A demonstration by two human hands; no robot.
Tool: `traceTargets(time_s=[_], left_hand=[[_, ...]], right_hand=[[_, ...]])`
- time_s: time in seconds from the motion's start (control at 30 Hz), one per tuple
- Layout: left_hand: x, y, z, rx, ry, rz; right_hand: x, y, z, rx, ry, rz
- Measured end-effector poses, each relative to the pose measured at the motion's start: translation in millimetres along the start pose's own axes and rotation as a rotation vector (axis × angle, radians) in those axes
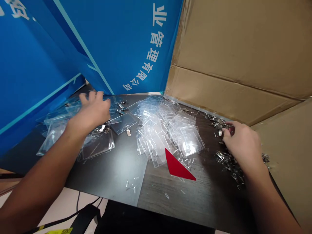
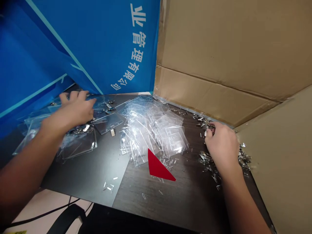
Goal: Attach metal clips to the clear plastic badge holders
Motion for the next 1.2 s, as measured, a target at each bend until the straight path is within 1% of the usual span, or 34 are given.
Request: traceTargets(time_s=[0.1,0.17,0.2,0.23,0.3,0.37,0.43,0.57,0.67,0.7,0.73,0.8,0.87,0.9,0.93,1.0,1.07,1.1,1.2], left_hand=[[48.0,0.0,-9.7,0.036,0.157,-0.031],[84.4,3.9,-21.4,0.021,0.355,-0.100],[97.7,6.3,-27.3,0.009,0.409,-0.121],[108.3,9.2,-32.8,-0.012,0.451,-0.149],[119.6,14.9,-40.1,-0.054,0.468,-0.194],[121.3,19.2,-42.0,-0.096,0.436,-0.249],[117.0,20.3,-39.6,-0.126,0.364,-0.324],[103.3,13.8,-32.5,-0.183,0.190,-0.591],[96.7,8.0,-30.3,-0.256,0.095,-0.788],[94.6,5.8,-29.6,-0.256,0.065,-0.840],[92.5,3.2,-28.8,-0.237,0.035,-0.889],[89.0,-2.8,-27.1,-0.141,-0.016,-0.993],[89.7,-7.4,-27.3,-0.045,-0.026,-1.120],[92.8,-7.8,-28.5,-0.032,-0.011,-1.197],[97.8,-6.8,-30.4,-0.049,0.013,-1.282],[111.8,-2.2,-36.9,-0.145,0.080,-1.442],[128.0,1.9,-46.6,-0.262,0.174,-1.546],[135.8,2.9,-52.1,-0.310,0.232,-1.572],[155.7,0.5,-67.8,-0.392,0.454,-1.553]], right_hand=[[-6.3,-8.0,-2.2,0.068,-0.009,0.017],[-7.8,-11.8,-4.1,0.109,0.000,0.051],[-8.6,-13.1,-5.1,0.125,-0.004,0.077],[-9.7,-14.0,-6.3,0.138,-0.014,0.103],[-12.1,-15.0,-8.4,0.152,-0.031,0.139],[-14.9,-15.1,-10.2,0.153,-0.029,0.149],[-18.7,-15.3,-11.7,0.159,-0.021,0.159],[-29.1,-15.7,-15.3,0.187,-0.054,0.216],[-36.2,-15.5,-19.2,0.219,-0.108,0.264],[-38.1,-15.3,-20.7,0.229,-0.127,0.275],[-39.9,-15.0,-22.1,0.239,-0.144,0.282],[-43.3,-13.7,-25.0,0.257,-0.174,0.287],[-47.8,-11.5,-28.3,0.270,-0.201,0.313],[-50.6,-9.2,-30.2,0.260,-0.212,0.353],[-53.9,-5.4,-32.3,0.229,-0.215,0.413],[-62.3,6.8,-38.0,0.096,-0.197,0.583],[-74.1,25.2,-47.7,-0.126,-0.145,0.781],[-81.6,35.1,-54.6,-0.256,-0.117,0.886],[-106.0,62.8,-82.2,-0.703,0.045,1.252]])
Point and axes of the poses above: each hand's wrist, its own z-axis towards the middle knuckle, its own y-axis out of the palm, x = y × z, the point moved 6 cm from there along z, towards the middle knuckle, and after that the axes turned 14 degrees about z, right-handed, at the moved point
